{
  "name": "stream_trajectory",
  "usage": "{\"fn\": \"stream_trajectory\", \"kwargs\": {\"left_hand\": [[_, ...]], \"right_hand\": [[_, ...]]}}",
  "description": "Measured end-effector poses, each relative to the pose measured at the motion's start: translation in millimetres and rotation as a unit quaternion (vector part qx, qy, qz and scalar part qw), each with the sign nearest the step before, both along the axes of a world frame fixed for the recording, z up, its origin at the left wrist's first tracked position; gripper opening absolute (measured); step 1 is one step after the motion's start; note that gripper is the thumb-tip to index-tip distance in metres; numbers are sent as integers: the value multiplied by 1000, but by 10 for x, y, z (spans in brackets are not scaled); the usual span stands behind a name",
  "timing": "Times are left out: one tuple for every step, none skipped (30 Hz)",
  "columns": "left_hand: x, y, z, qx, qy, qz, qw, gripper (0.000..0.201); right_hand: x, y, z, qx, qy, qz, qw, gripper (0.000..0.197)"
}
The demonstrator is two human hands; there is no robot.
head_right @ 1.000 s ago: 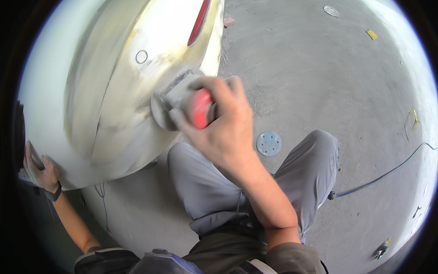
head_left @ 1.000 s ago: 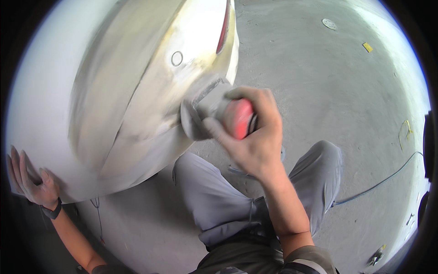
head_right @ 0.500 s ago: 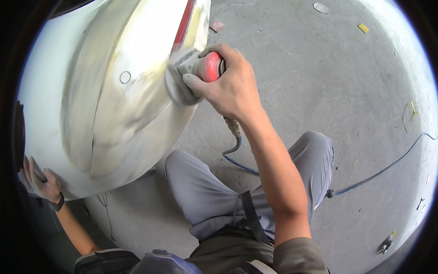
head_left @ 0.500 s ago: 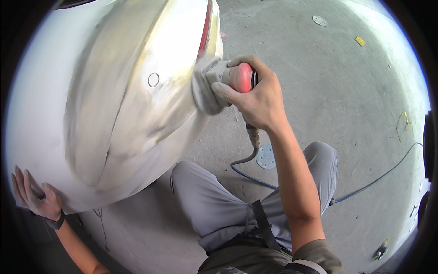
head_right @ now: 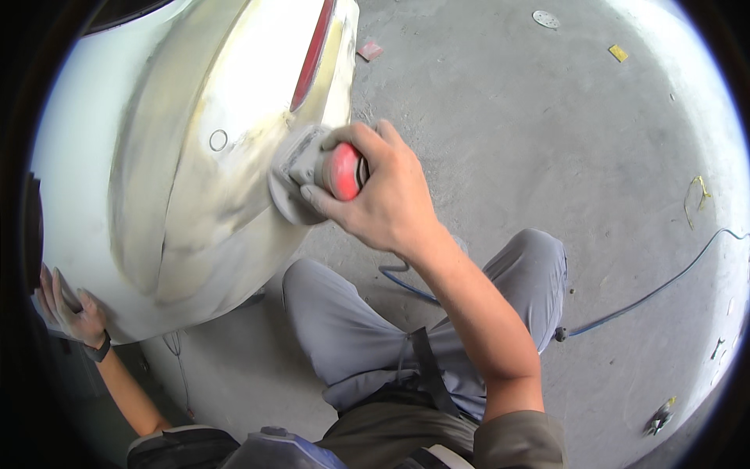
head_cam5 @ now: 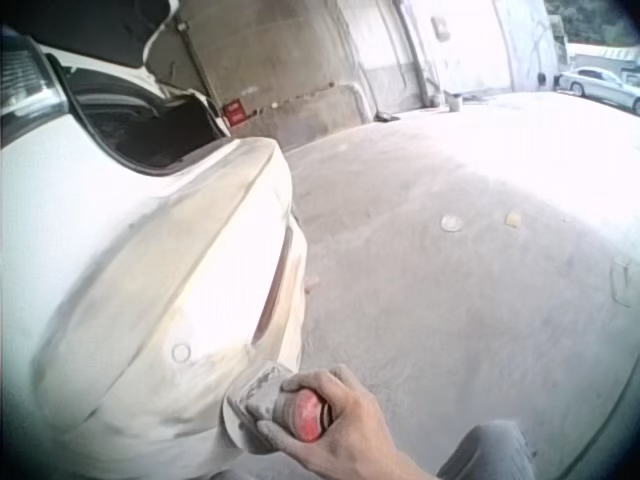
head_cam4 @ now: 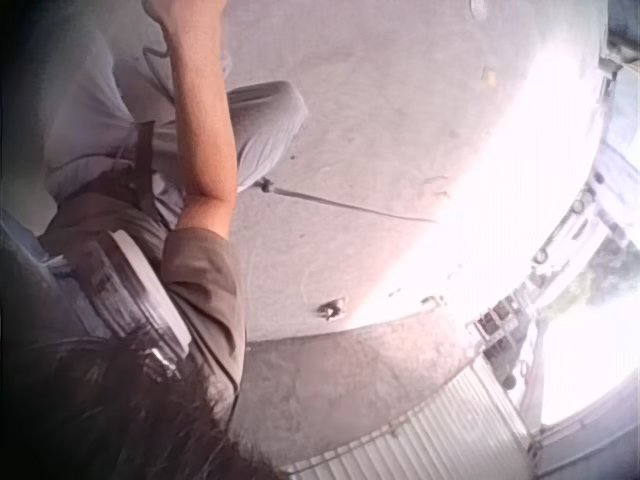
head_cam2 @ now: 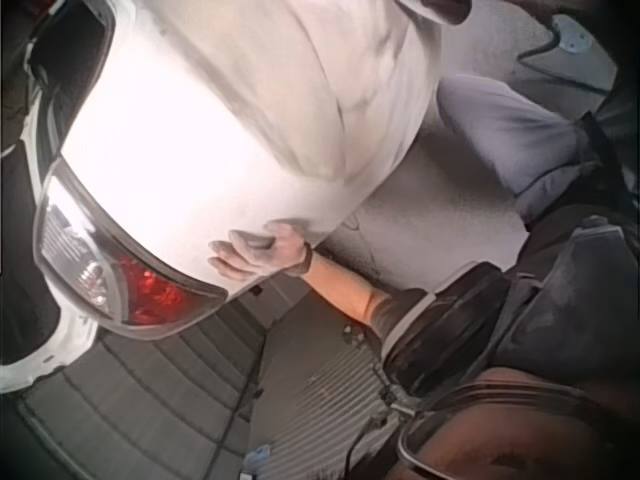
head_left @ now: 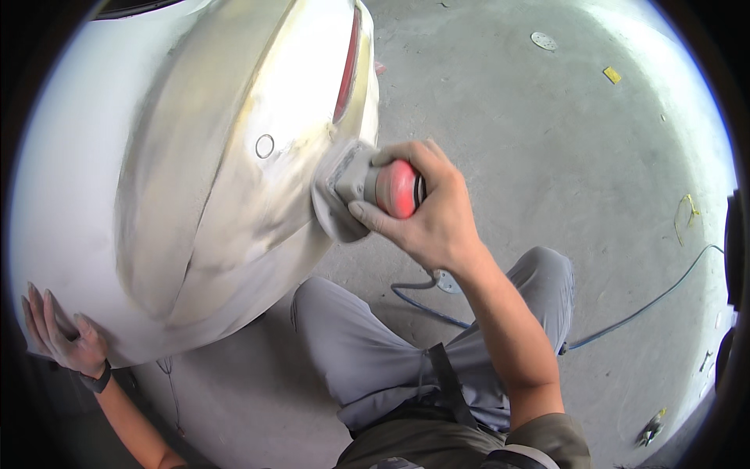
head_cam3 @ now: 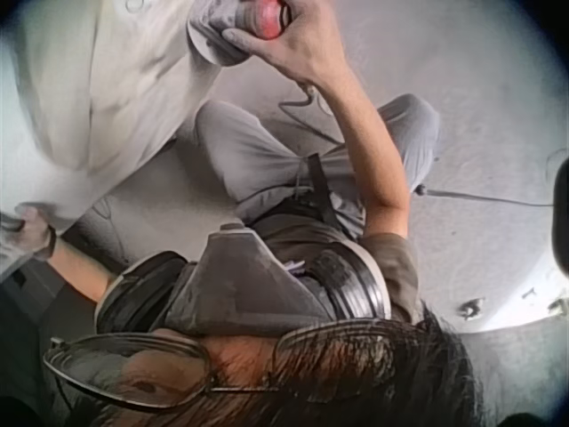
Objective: The person uses a pneumatic orbital sander to smooth the surface of a white car bumper. They move the sander across the rear bumper, including around the taillight and near the license plate area, while kneeling on the floor.
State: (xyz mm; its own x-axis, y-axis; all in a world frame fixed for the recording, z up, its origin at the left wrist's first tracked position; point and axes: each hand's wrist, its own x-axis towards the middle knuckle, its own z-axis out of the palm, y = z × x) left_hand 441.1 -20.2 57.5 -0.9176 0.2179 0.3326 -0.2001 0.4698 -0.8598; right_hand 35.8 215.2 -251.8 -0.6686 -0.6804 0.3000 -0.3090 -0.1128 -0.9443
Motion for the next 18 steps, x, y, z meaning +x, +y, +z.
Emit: {"fn": "stream_trajectory", "kwargs": {"left_hand": [[4,3,-7,8,1,2,1000,50],[4,3,-12,10,-2,3,1000,50],[4,3,-12,10,1,9,1000,50],[5,6,-13,4,12,18,1000,50],[5,5,-8,-2,1,16,1000,50],[10,10,-9,-13,-1,17,1000,50],[14,7,0,-23,3,17,1000,50],[19,7,5,-28,-2,17,999,51],[26,2,6,-28,-2,16,999,51],[35,-1,9,-25,-1,21,999,50],[44,-4,5,-22,1,26,999,50],[43,-15,21,-18,0,34,999,50],[47,-17,13,-15,9,39,999,50],[45,-20,26,-15,-2,38,999,49],[42,-22,11,-20,2,33,999,49],[32,-22,7,-14,8,23,1000,49],[22,-21,-6,-7,13,13,1000,49],[1,-25,-23,12,17,-5,1000,49]], "right_hand": [[-26,1,-11,50,-8,23,998,49],[-31,14,-2,10,7,9,1000,50],[-65,1,-1,0,9,5,1000,51],[-88,-8,19,17,0,5,1000,52],[-106,-6,28,-5,4,2,1000,52],[-138,-19,45,-38,-44,13,998,52],[-130,2,29,-8,-35,29,999,51],[-159,-8,21,-37,4,18,999,51],[-161,1,-3,19,7,38,999,51],[-176,2,-18,79,14,57,995,50],[-196,-6,-34,85,18,73,994,49],[-207,-3,-35,43,24,47,998,49],[-248,-33,-28,19,24,31,999,49],[-255,-37,-3,14,16,14,1000,49],[-274,-65,27,9,-11,1,1000,49],[-245,-65,67,3,-9,15,1000,48],[-188,-71,100,-3,-6,9,1000,48],[-108,-82,126,25,-18,1,1000,48]]}}
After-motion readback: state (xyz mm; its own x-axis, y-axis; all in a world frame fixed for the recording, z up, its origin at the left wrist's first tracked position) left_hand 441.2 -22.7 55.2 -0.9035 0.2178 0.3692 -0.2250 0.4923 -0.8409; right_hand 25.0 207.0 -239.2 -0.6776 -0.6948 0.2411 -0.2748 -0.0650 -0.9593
